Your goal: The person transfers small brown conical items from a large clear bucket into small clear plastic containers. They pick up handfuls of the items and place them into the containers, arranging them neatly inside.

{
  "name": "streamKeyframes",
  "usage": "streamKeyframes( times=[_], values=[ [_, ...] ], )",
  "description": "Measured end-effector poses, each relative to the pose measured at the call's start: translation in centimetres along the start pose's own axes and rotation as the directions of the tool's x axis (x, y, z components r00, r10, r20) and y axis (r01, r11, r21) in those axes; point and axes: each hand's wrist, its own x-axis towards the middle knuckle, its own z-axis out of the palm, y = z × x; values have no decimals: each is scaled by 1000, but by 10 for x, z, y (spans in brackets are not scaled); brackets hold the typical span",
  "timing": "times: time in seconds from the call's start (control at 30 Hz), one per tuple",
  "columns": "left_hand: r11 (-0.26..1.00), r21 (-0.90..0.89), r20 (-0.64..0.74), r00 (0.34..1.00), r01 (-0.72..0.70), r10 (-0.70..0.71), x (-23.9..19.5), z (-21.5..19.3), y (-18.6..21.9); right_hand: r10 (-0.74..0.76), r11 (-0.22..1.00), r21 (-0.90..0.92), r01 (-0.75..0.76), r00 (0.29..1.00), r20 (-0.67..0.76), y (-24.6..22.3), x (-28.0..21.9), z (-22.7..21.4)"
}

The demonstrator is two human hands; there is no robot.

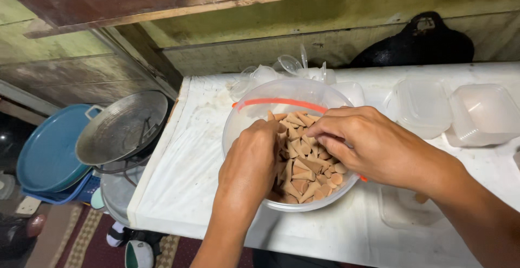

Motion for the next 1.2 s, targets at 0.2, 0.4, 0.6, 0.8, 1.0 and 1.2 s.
streamKeyframes(
  times=[0.2, 0.4, 0.6, 0.8, 1.0, 1.2],
  values=[
    [996, 65, 168, 983, 67, -77, -1, -4, 11, 111, 992, -82, -97, 977, 184, -2, 9, -7],
    [984, 62, -63, 984, -164, 168, -4, -27, -7, 135, 977, -203, -71, 937, 322, -25, 28, -7],
    [993, 59, -14, 995, -99, 100, -6, -38, -16, 115, 979, -200, -42, 921, 372, -37, 56, -1],
    [997, 45, -4, 998, -64, 64, -6, -44, -12, -89, 976, -123, 178, 850, 520, -37, 76, 29],
    [998, 29, -21, 998, -62, 62, 0, -42, -16, -27, 963, -208, 169, 834, 552, -35, 76, 30],
    [997, 10, -36, 996, -78, 78, -1, -38, -18, -90, 921, -277, 272, 843, 530, -47, 74, 31]
  ],
)
